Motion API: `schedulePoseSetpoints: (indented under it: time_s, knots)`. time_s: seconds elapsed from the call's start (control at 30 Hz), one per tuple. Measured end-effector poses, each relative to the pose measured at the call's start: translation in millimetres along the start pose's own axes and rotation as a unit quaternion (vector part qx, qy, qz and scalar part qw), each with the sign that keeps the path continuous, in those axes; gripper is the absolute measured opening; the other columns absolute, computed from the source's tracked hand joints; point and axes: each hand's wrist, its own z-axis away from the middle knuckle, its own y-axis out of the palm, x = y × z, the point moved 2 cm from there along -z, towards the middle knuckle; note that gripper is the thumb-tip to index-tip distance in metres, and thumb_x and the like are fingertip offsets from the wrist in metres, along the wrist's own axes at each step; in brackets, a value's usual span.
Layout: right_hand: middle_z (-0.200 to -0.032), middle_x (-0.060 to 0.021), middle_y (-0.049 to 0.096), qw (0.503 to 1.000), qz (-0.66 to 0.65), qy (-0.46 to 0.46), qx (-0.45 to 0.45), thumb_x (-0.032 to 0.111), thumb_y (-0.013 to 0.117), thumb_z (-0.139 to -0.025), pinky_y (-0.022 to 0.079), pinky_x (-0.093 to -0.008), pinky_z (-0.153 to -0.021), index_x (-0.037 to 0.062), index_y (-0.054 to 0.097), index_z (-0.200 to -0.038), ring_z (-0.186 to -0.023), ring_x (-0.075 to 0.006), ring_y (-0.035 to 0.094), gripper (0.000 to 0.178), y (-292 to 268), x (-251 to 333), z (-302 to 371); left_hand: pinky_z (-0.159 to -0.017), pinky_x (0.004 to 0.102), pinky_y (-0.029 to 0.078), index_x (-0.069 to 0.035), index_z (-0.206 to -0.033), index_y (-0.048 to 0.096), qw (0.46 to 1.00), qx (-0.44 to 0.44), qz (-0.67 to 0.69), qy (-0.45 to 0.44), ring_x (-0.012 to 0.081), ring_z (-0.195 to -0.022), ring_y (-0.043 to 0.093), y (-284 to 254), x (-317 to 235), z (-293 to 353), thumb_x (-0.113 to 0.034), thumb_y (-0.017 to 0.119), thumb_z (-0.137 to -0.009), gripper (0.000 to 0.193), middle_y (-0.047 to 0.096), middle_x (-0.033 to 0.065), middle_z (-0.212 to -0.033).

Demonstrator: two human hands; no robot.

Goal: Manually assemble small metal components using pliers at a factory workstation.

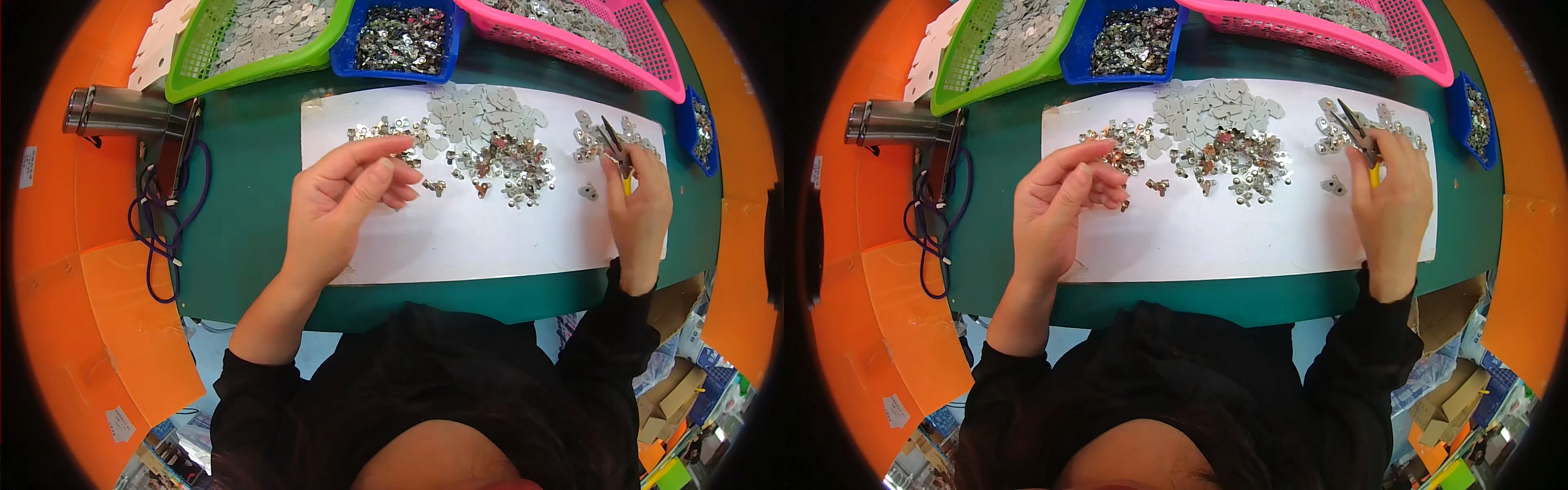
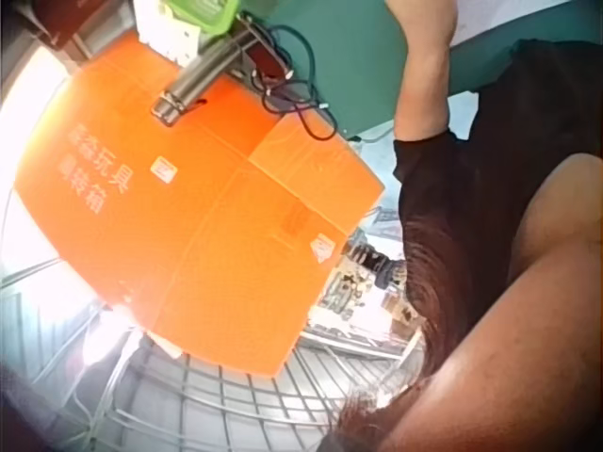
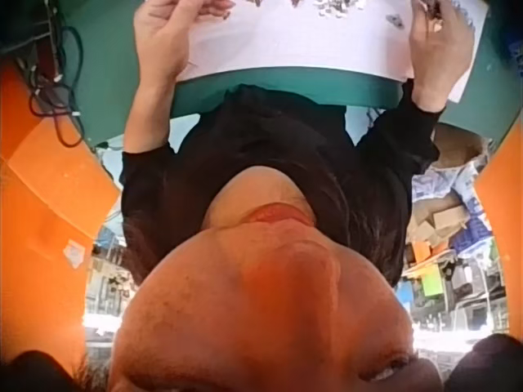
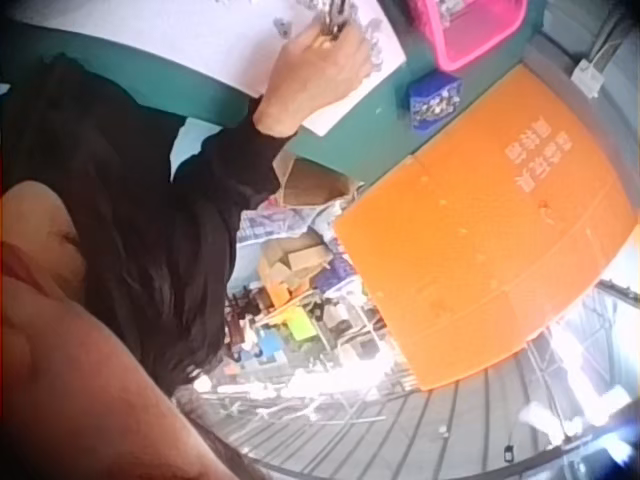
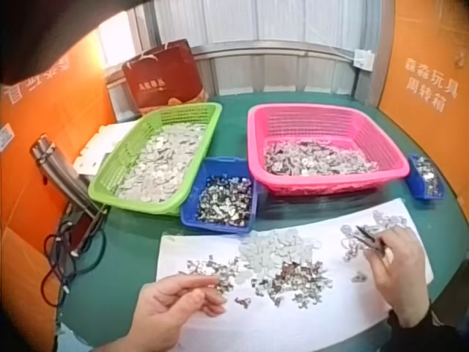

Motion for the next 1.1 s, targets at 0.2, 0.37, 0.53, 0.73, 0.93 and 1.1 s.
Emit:
schedulePoseSetpoints:
  time_s: [0.2, 0.37, 0.53, 0.73, 0.93, 1.1]
  knots:
    - [-0.086, -0.0089, 0.065, 0.985, -0.154, 0.061, -0.052, 0.004, 0.066, -0.09, 0.046, -0.0305, -0.07, 0.0001, 0.065, -0.098, -0.077, -0.0203, 0.061, 0.009, -0.7, -5.4, 5.0, -0.079, 0.0266, 0.053, 0.002, -0.125, 0.062, 0.999, -0.048, 0.003, 0.009, 0.0142, -0.086, 0.066, -10.7, 0.1, -3.7, -0.016, 0.053, -0.102, 0.03, 0.07, 0.011, -0.099]
    - [-0.089, -0.0069, 0.065, 0.987, -0.117, 0.086, -0.073, 0.005, 0.063, -0.093, 0.045, -0.0261, -0.073, -0.0004, 0.065, -0.098, -0.078, -0.0144, 0.058, 0.007, -21.6, -23.6, 6.6, -0.078, 0.0271, 0.053, 0.002, -0.124, 0.063, 0.999, -0.041, 0.003, 0.007, 0.0144, -0.085, 0.066, -8.9, 4.3, -4.0, -0.016, 0.053, -0.102, 0.029, 0.07, 0.0108, -0.097]
    - [-0.088, -0.0067, 0.062, 0.993, -0.088, -0.072, 0.012, 0.003, 0.077, -0.074, 0.043, -0.0341, -0.071, 0.0058, 0.065, -0.095, -0.079, -0.024, 0.055, 0.024, 5.3, 11.1, 20.9, -0.079, 0.0275, 0.053, 0.003, -0.123, 0.063, 0.999, -0.042, -0.007, 0.006, 0.0154, -0.085, 0.067, -5.3, 6.8, -3.1, -0.015, 0.053, -0.102, 0.029, 0.07, 0.0111, -0.097]
    - [-0.087, -0.0066, 0.059, 0.997, 0.003, -0.071, 0.018, 0.002, 0.074, -0.072, 0.04, -0.0381, -0.076, 0.0082, 0.066, -0.095, -0.087, -0.0274, 0.056, 0.025, 14.4, 2.6, 20.2, -0.076, 0.0295, 0.053, 0.005, -0.123, 0.06, 0.997, -0.03, -0.065, -0.004, 0.018, -0.082, 0.066, 3.2, 3.7, -1.5, -0.014, 0.051, -0.102, 0.03, 0.069, 0.0129, -0.095]
    - [-0.087, -0.0079, 0.061, 0.996, -0.062, -0.009, -0.07, 0.0, 0.068, -0.085, 0.044, -0.0308, -0.071, 0.0026, 0.066, -0.1, -0.079, -0.0214, 0.057, 0.015, 4.7, -19.6, 15.6, -0.079, 0.0259, 0.052, 0.004, -0.122, 0.063, 0.998, -0.018, -0.058, 0.0, 0.0146, -0.086, 0.067, 1.2, 4.7, -0.9, -0.011, 0.053, -0.101, 0.028, 0.071, 0.0116, -0.097]
    - [-0.088, -0.0079, 0.062, 0.979, -0.19, 0.0, 0.07, -0.001, 0.072, -0.079, 0.044, -0.0291, -0.073, 0.0017, 0.065, -0.099, -0.079, -0.0204, 0.056, 0.021, 2.6, 38.7, 17.9, -0.079, 0.0247, 0.052, 0.002, -0.122, 0.064, 0.997, -0.025, -0.077, 0.017, 0.0124, -0.085, 0.066, -0.6, 2.4, -1.2, -0.01, 0.054, -0.101, 0.026, 0.071, 0.0098, -0.097]
